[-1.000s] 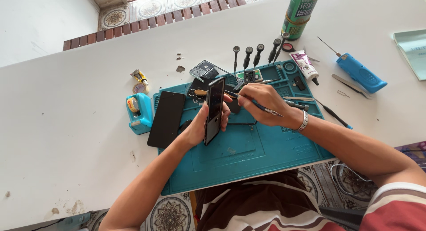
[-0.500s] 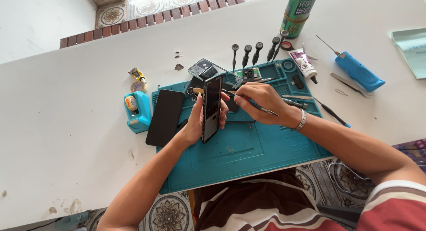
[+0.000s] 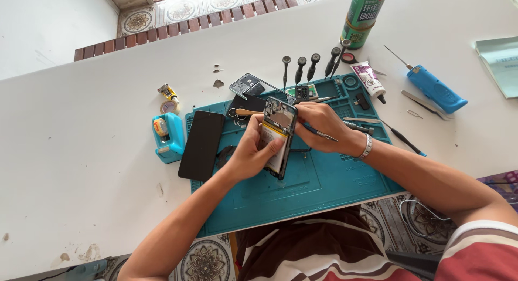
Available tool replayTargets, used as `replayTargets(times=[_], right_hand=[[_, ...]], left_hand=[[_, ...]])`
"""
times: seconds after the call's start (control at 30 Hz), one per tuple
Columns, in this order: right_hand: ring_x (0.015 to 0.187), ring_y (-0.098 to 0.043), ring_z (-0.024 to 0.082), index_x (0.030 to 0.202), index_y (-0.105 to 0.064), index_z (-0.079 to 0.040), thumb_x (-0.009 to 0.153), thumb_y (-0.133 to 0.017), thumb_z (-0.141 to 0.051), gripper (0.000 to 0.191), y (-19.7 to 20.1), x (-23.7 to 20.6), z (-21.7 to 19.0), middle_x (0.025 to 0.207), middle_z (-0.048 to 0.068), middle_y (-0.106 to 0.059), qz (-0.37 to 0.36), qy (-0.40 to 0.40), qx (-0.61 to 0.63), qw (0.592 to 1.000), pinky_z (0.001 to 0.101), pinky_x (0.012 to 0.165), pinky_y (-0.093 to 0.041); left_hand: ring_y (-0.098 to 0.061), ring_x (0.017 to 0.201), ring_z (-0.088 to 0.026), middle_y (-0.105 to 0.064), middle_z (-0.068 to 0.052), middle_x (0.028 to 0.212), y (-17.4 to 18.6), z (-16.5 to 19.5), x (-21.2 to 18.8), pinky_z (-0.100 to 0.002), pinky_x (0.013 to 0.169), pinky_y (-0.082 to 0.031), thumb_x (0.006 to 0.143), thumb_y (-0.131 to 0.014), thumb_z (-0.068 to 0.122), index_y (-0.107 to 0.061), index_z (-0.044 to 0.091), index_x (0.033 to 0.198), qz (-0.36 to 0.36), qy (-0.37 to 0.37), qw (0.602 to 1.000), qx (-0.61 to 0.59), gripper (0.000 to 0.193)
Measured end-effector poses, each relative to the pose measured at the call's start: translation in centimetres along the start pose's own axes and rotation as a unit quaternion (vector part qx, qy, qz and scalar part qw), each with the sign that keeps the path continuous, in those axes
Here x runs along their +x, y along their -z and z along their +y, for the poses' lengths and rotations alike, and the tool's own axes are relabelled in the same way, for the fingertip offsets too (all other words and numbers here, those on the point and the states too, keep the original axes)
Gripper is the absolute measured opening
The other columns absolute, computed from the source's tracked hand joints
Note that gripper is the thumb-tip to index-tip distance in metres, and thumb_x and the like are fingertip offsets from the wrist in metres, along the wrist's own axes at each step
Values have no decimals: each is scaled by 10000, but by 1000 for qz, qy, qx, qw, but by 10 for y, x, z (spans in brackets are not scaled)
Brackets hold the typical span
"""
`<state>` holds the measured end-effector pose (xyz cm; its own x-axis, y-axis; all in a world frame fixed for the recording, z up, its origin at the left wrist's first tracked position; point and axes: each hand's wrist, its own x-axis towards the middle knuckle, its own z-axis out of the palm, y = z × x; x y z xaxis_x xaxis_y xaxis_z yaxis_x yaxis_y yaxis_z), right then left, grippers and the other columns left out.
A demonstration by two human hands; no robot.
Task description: The person uses a metal prying tool to carefully separate the screen assembly from the smartphone frame. They then use a screwdriver to remove screws from the internal metal bracket and place them on the workbench.
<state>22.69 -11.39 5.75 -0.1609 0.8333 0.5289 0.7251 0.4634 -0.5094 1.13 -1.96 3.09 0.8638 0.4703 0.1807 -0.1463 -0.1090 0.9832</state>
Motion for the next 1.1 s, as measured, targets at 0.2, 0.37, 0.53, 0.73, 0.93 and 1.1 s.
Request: replayTargets(times=[0.2,0.37,0.53,0.73,0.93,1.1], right_hand=[[695,-662,273,953,-641,26,935,-661,-62,92,-2,0,-2,781,140,-663,-4,-4,7,1000,370,638,-518],[666,-674,230,948,-661,12,952,-691,-94,110,-1,2,-9,777,116,-681,-11,22,27,999,341,603,-522],[642,-668,220,912,-668,-7,933,-702,-97,98,-1,3,-16,759,93,-683,-50,44,36,997,337,578,-515],[547,-592,190,761,-687,-64,914,-697,-161,181,-5,6,-19,606,53,-613,-150,11,14,989,352,511,-451],[527,-558,184,714,-662,-53,905,-685,-143,212,-5,4,-17,595,50,-573,-151,1,28,988,363,495,-423],[526,-558,180,722,-668,-58,903,-675,-146,202,-5,6,-16,596,41,-576,-160,3,20,987,361,494,-427]], left_hand=[[-584,974,-87,-541,-50,1091,4,-8,-3,-269,848,-548,1016,-648,244,-388,76,1280,-25,-18,997,-78,407],[-514,889,-127,-462,-21,997,19,-12,-5,-320,859,-475,1038,-623,372,-445,81,1232,-57,-47,904,-421,393],[-588,1034,-203,-535,-99,1116,26,-10,0,-404,963,-490,896,-596,261,-484,87,1231,38,-9,923,-383,394],[-650,1154,-282,-579,-165,1256,28,-13,5,-446,1013,-502,878,-548,266,-495,81,1243,65,17,923,-378,413],[-663,1126,-290,-580,-165,1212,28,-15,5,-449,996,-513,888,-530,268,-474,84,1264,59,10,927,-371,423],[-669,1090,-281,-582,-167,1198,26,-12,4,-448,973,-525,900,-525,265,-458,80,1301,67,13,930,-362,447]])
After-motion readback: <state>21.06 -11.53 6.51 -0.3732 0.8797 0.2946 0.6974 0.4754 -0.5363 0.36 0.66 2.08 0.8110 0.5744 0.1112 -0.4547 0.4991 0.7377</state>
